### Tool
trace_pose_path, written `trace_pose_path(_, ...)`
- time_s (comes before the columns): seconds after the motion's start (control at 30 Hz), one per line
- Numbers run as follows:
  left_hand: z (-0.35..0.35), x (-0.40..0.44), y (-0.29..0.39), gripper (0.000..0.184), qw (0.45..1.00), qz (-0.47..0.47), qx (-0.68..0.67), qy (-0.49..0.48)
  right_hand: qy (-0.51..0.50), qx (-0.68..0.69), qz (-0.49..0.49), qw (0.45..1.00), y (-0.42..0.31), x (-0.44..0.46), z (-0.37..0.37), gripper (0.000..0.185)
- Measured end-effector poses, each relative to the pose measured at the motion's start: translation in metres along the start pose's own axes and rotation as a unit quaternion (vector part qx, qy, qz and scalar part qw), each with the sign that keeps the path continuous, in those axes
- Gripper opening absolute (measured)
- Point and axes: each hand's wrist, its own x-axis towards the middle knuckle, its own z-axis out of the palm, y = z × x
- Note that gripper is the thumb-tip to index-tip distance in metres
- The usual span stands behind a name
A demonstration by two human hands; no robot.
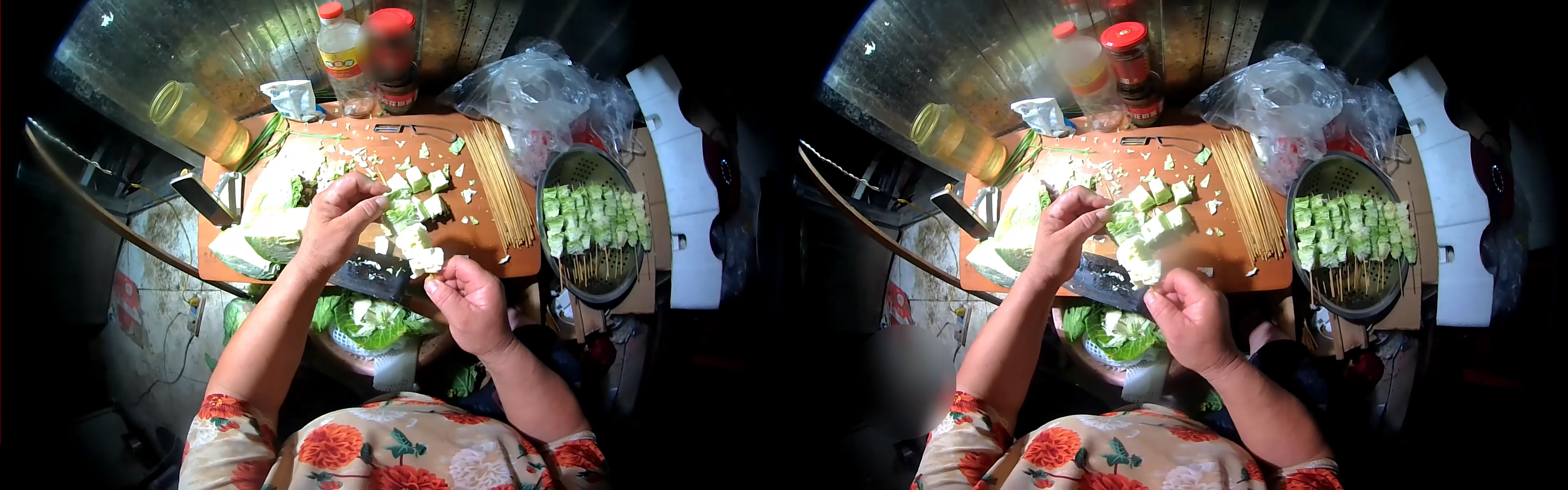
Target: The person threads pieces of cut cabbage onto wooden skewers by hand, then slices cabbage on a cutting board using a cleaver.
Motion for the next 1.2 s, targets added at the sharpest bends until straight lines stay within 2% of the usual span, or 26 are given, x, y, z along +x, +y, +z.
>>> trace_pose_path(0.23,0.005,0.013,-0.004,0.013,0.991,-0.009,-0.101,0.087,0.016,0.035,0.058,0.998,-0.007,0.012,-0.011,0.011)
trace_pose_path(0.3,-0.006,0.020,-0.028,0.012,0.989,-0.069,0.066,0.117,0.032,0.046,0.062,0.996,-0.008,0.011,-0.012,0.011)
trace_pose_path(0.33,-0.014,0.024,-0.044,0.010,0.972,-0.111,0.182,0.101,0.038,0.045,0.060,0.996,-0.009,0.011,-0.013,0.011)
trace_pose_path(0.37,-0.013,0.024,-0.049,0.013,0.948,-0.117,0.283,0.089,0.045,0.044,0.059,0.996,-0.009,0.011,-0.014,0.011)
trace_pose_path(0.43,-0.008,0.022,-0.055,0.021,0.887,-0.205,0.412,0.048,0.042,0.049,0.062,0.996,-0.010,0.010,-0.014,0.010)
trace_pose_path(0.47,-0.002,0.019,-0.052,0.025,0.865,-0.187,0.464,0.040,0.037,0.056,0.059,0.996,-0.009,0.009,-0.014,0.010)
trace_pose_path(0.57,-0.001,0.020,-0.082,0.026,0.867,-0.211,0.449,0.057,0.029,0.062,0.055,0.996,-0.009,0.008,-0.014,0.010)
trace_pose_path(0.73,0.000,0.022,-0.074,0.027,0.845,-0.233,0.479,0.055,0.026,0.058,0.061,0.996,-0.009,0.008,-0.018,0.010)
trace_pose_path(0.8,-0.010,0.028,-0.063,0.029,0.803,-0.277,0.527,0.016,0.029,0.044,0.057,0.997,-0.011,0.006,-0.019,0.011)
trace_pose_path(0.83,-0.014,0.027,-0.063,0.029,0.803,-0.277,0.528,0.015,0.030,0.045,0.057,0.997,-0.012,0.006,-0.020,0.011)
trace_pose_path(0.9,-0.025,0.026,-0.068,0.035,0.774,-0.221,0.592,0.051,0.024,0.034,0.055,0.998,-0.013,0.005,-0.020,0.012)
trace_pose_path(0.93,-0.033,0.028,-0.078,0.034,0.802,-0.187,0.564,0.062,0.025,0.035,0.055,0.998,-0.014,0.004,-0.019,0.012)
trace_pose_path(0.97,-0.029,0.030,-0.073,0.034,0.802,-0.187,0.564,0.062,0.024,0.027,0.053,0.998,-0.014,0.004,-0.020,0.012)
trace_pose_path(1.03,-0.015,0.035,-0.063,0.033,0.898,-0.182,0.397,0.053,0.025,0.018,0.051,0.998,-0.014,0.004,-0.020,0.013)
trace_pose_path(1.07,-0.008,0.037,-0.063,0.037,0.912,-0.201,0.356,0.043,0.025,0.018,0.054,0.998,-0.014,0.004,-0.020,0.013)
trace_pose_path(1.1,-0.006,0.038,-0.068,0.037,0.912,-0.201,0.355,0.042,0.025,0.018,0.056,0.998,-0.014,0.004,-0.020,0.013)
trace_pose_path(1.17,-0.002,0.040,-0.079,0.039,0.835,-0.141,0.531,0.006,0.028,0.015,0.060,0.998,-0.015,0.004,-0.020,0.013)
trace_pose_path(1.2,0.002,0.041,-0.078,0.038,0.840,-0.168,0.516,0.014,0.030,0.012,0.064,0.997,-0.015,0.004,-0.021,0.014)
